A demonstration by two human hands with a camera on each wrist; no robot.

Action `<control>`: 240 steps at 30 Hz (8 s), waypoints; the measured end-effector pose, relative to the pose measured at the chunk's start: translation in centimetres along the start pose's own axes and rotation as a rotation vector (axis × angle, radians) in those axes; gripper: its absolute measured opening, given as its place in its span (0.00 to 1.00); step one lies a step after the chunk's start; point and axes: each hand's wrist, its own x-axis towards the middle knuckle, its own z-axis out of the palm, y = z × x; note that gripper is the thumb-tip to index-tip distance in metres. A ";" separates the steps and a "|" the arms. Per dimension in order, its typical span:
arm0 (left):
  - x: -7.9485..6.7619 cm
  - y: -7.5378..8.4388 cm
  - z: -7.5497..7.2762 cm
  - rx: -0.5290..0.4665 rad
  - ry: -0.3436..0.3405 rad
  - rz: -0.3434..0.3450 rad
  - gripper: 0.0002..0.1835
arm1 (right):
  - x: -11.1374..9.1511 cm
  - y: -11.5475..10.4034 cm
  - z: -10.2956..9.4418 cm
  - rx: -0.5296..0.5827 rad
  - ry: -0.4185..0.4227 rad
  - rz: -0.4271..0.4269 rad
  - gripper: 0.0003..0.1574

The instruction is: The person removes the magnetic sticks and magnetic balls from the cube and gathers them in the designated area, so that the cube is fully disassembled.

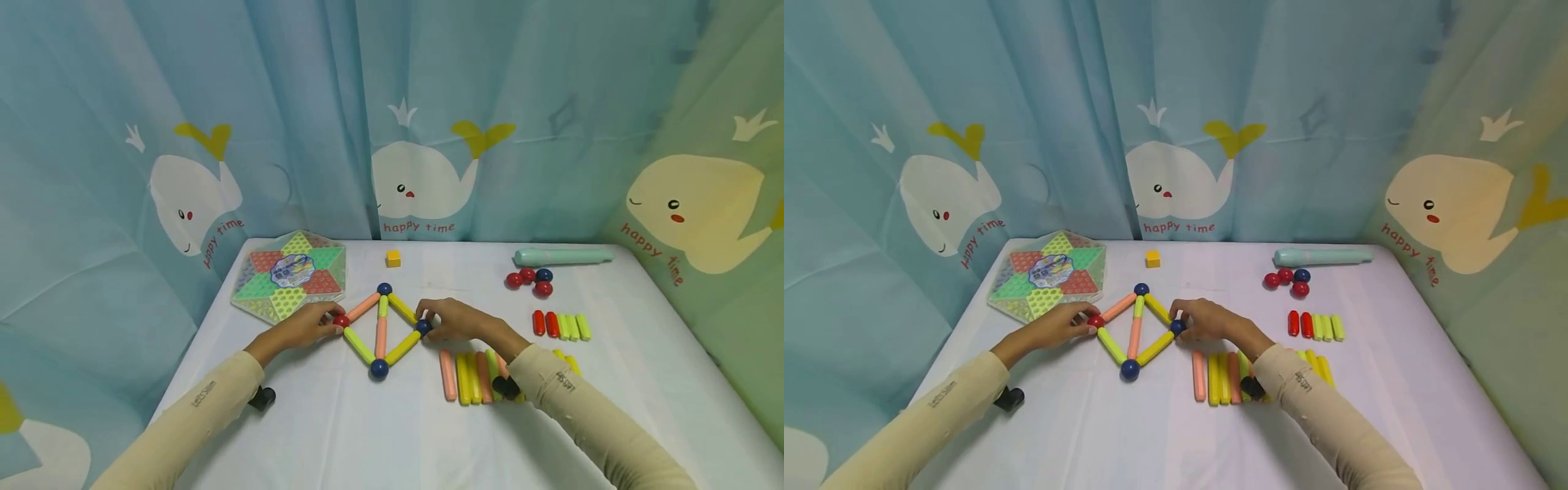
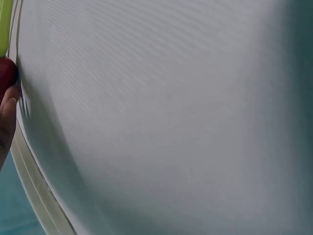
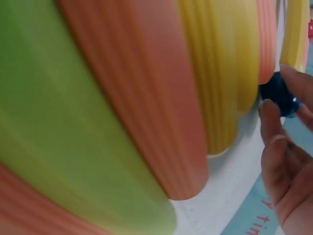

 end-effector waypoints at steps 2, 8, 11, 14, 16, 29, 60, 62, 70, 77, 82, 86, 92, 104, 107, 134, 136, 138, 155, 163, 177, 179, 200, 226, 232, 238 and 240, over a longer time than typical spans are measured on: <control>0.1 0.1 0.0 -0.006 0.007 -0.013 0.19 | 0.0 0.1 0.1 -0.005 -0.016 -0.022 0.23; 0.4 0.0 0.2 -0.039 0.036 0.006 0.17 | -0.2 0.3 0.3 0.007 -0.050 -0.054 0.20; 0.7 -0.1 0.3 -0.051 0.050 0.019 0.17 | -0.3 0.5 0.5 -0.007 -0.057 -0.077 0.19; 0.9 -0.1 0.4 -0.061 0.058 0.014 0.17 | -0.4 0.7 0.5 -0.014 -0.052 -0.100 0.18; 0.9 0.0 0.3 -0.066 0.058 0.003 0.17 | -0.3 0.8 0.6 -0.013 -0.044 -0.119 0.16; 1.3 0.5 0.3 -0.060 0.047 -0.003 0.15 | -0.5 0.2 0.6 -0.036 0.014 -0.187 0.11; 0.9 -0.1 0.6 -0.029 0.038 -0.021 0.13 | -10.1 8.4 -5.3 0.072 0.413 -0.049 0.22; 0.8 -0.2 0.6 -0.028 0.040 -0.017 0.13 | -11.1 10.8 -6.4 0.077 0.443 0.051 0.26; 0.4 0.1 0.7 -0.034 0.029 -0.025 0.13 | -13.7 18.9 -9.4 0.166 0.479 0.278 0.36; 0.2 0.4 0.5 -0.033 0.025 -0.022 0.13 | -14.1 22.4 -10.2 0.160 0.450 0.352 0.36; 0.3 0.4 0.3 -0.031 0.025 -0.013 0.14 | -13.1 23.7 -9.6 0.231 0.401 0.378 0.35; 0.6 0.3 0.4 -0.042 0.017 -0.009 0.14 | -12.1 24.3 -9.3 0.268 0.406 0.374 0.36; 1.1 0.1 0.6 -0.048 0.018 -0.018 0.14 | -11.3 24.7 -9.7 0.277 0.408 0.413 0.37; 1.1 0.2 0.5 -0.039 0.032 -0.027 0.14 | -11.9 24.2 -10.1 0.198 0.391 0.404 0.44; 1.1 0.2 0.6 -0.036 0.027 -0.025 0.14 | -12.6 23.6 -10.1 0.147 0.395 0.404 0.43; 1.0 0.1 0.2 -0.019 0.025 0.017 0.14 | -2.6 -4.6 3.8 -0.072 0.160 -0.295 0.23; 1.0 0.2 0.3 -0.018 0.024 0.016 0.13 | -2.1 -4.8 4.5 -0.115 0.198 -0.312 0.23; 1.0 0.2 0.4 -0.018 0.020 0.014 0.13 | -1.6 -4.9 5.2 -0.144 0.215 -0.330 0.23; 1.1 0.4 0.3 -0.014 0.037 0.007 0.13 | 0.4 -5.3 6.0 -0.200 0.069 -0.268 0.12; 1.0 0.4 0.3 -0.017 0.036 0.015 0.13 | 0.4 -5.4 5.8 -0.111 -0.097 -0.243 0.12; 0.8 0.5 0.5 -0.005 0.038 0.012 0.13 | -2.7 -4.0 4.9 0.007 -0.022 -0.208 0.16; 0.7 0.5 0.5 -0.012 0.036 0.006 0.13 | -4.0 -3.2 4.2 0.074 -0.016 -0.205 0.17; 0.5 0.2 0.6 -0.039 0.041 0.033 0.11 | -22.6 14.1 -0.9 0.175 0.417 0.335 0.27; 0.5 0.6 0.6 -0.010 0.024 -0.004 0.12 | -22.9 16.1 0.5 0.238 0.258 0.346 0.33; 0.7 0.4 0.5 -0.002 0.020 -0.009 0.13 | -23.1 15.8 0.5 0.199 0.233 0.334 0.33; 0.7 0.6 -0.1 -0.013 0.019 0.007 0.13 | -22.9 13.3 -1.2 0.084 0.324 0.325 0.30; 0.6 0.6 -0.3 -0.012 0.021 0.010 0.13 | -21.6 11.5 -1.8 0.061 0.371 0.283 0.27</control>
